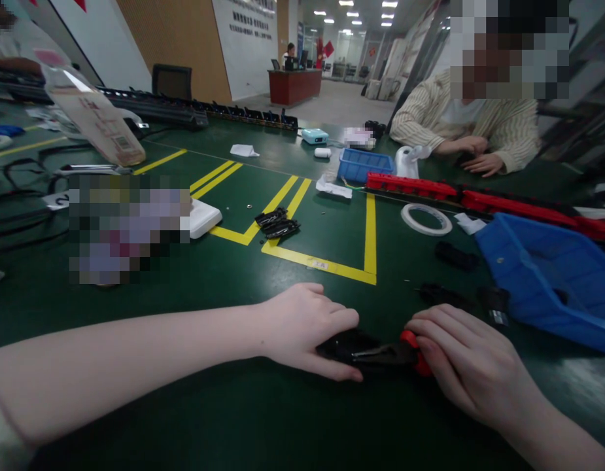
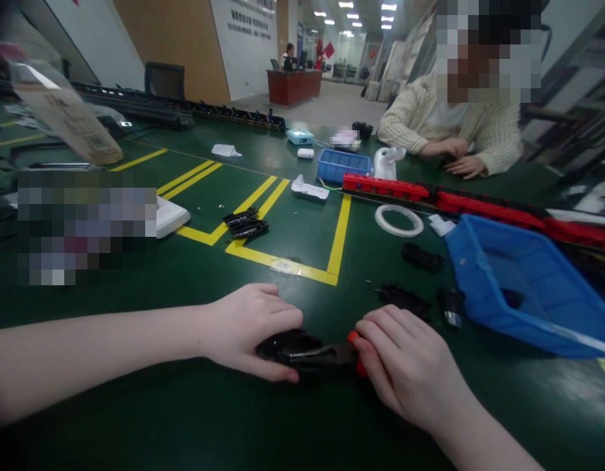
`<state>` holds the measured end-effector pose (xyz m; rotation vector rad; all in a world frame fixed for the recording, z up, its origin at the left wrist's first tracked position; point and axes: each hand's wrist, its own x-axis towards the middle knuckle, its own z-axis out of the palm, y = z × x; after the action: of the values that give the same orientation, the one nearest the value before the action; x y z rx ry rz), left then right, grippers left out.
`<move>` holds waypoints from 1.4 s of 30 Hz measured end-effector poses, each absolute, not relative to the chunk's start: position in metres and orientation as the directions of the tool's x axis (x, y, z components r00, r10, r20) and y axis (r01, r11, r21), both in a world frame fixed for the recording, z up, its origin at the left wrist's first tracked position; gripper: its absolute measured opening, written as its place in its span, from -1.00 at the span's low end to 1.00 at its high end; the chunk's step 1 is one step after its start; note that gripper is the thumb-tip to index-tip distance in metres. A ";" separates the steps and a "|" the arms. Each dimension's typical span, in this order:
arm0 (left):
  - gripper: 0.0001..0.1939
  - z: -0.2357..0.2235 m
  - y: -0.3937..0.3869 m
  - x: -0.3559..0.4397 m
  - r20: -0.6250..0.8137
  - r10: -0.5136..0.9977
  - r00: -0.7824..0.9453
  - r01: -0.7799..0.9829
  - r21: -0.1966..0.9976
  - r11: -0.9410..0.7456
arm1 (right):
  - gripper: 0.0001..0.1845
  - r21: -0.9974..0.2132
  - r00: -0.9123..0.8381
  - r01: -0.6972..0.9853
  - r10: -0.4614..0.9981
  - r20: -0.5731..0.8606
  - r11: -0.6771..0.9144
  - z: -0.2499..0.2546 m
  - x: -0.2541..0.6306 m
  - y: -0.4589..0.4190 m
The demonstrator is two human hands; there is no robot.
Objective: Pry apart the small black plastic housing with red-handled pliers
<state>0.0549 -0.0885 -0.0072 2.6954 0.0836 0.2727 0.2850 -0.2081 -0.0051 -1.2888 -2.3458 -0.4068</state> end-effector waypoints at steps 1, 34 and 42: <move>-0.60 -0.007 -0.088 0.055 0.176 0.103 0.979 0.020 0.422 -0.906 | -0.85 0.038 -0.469 0.851 0.726 0.502 0.523 -0.005 0.284 -0.208; -0.59 -0.006 -0.085 0.047 0.170 0.229 0.958 0.172 0.300 -0.938 | -0.66 -0.167 -0.067 0.973 0.893 0.445 0.157 -0.002 0.326 -0.233; -0.62 -0.005 -0.086 0.048 0.174 0.251 0.952 0.181 0.343 -0.922 | -0.80 -0.271 -0.031 0.955 0.952 0.303 0.118 -0.007 0.336 -0.231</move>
<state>0.0479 -0.0860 -0.0050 2.7776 0.3162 0.3073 0.3361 -0.2311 -0.0068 -1.8489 -1.9991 -0.0099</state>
